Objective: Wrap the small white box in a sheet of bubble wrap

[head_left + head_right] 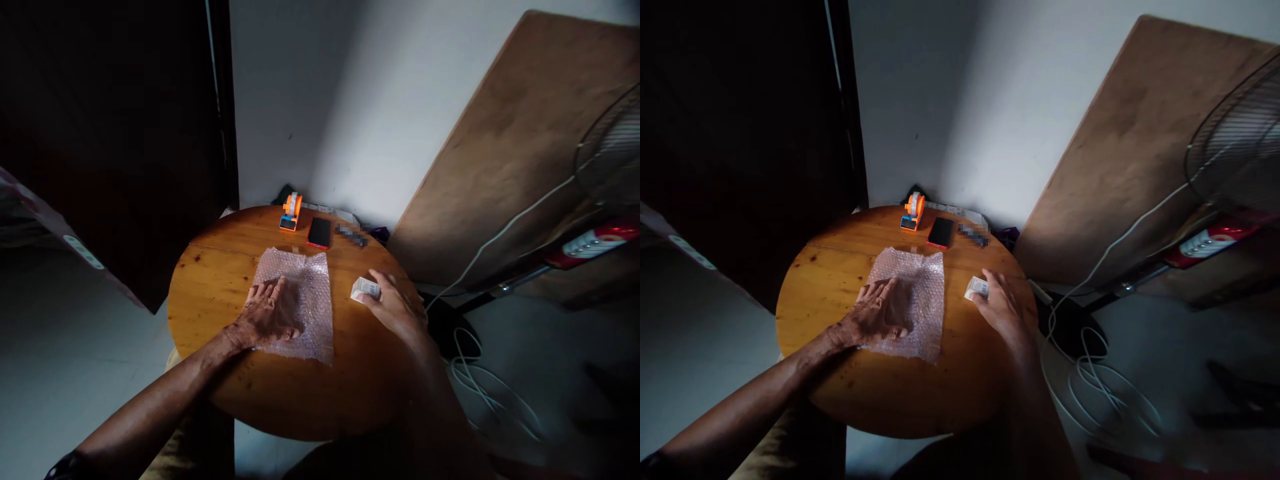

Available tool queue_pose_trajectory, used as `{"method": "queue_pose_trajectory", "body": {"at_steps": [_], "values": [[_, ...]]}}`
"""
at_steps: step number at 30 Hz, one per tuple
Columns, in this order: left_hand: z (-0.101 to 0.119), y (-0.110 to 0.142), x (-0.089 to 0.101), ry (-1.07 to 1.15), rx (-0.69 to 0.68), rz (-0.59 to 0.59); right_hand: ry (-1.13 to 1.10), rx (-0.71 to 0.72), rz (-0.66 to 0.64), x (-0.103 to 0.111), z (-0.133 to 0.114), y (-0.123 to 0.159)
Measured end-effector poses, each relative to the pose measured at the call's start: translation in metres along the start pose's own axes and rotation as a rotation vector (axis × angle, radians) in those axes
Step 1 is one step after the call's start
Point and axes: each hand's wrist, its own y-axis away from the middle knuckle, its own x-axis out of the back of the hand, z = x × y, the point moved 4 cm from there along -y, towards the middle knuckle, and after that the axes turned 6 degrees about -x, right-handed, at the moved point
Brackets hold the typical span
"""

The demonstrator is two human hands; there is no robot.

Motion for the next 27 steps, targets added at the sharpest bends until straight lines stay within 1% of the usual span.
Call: {"method": "queue_pose_trajectory", "body": {"at_steps": [2,3,6,9,11,14,17,21,27], "values": [[0.0,0.0,0.0,-0.006,-0.006,0.011,-0.069,0.055,0.108,0.005,-0.013,0.007],[0.0,0.0,0.001,-0.009,-0.005,0.008,-0.12,0.107,0.129,0.006,-0.023,0.011],[0.002,-0.001,0.002,-0.019,0.011,-0.031,-0.252,0.353,0.071,-0.003,-0.066,0.02],[0.003,-0.002,0.003,-0.034,0.028,-0.056,-0.224,0.52,-0.031,-0.03,-0.105,0.024],[0.003,-0.003,0.004,-0.042,0.024,-0.055,-0.161,0.546,-0.089,-0.054,-0.118,0.021],[0.003,-0.003,0.004,-0.051,0.029,-0.081,-0.033,0.475,-0.126,-0.085,-0.119,0.014],[0.002,-0.001,0.004,-0.069,0.039,-0.088,0.015,0.451,-0.129,-0.101,-0.109,0.012],[-0.001,0.002,0.004,-0.099,0.033,-0.052,0.018,0.475,-0.141,-0.105,-0.102,0.014],[-0.004,0.004,0.001,-0.135,0.02,-0.028,0.015,0.366,-0.139,-0.101,-0.098,0.011]]}}
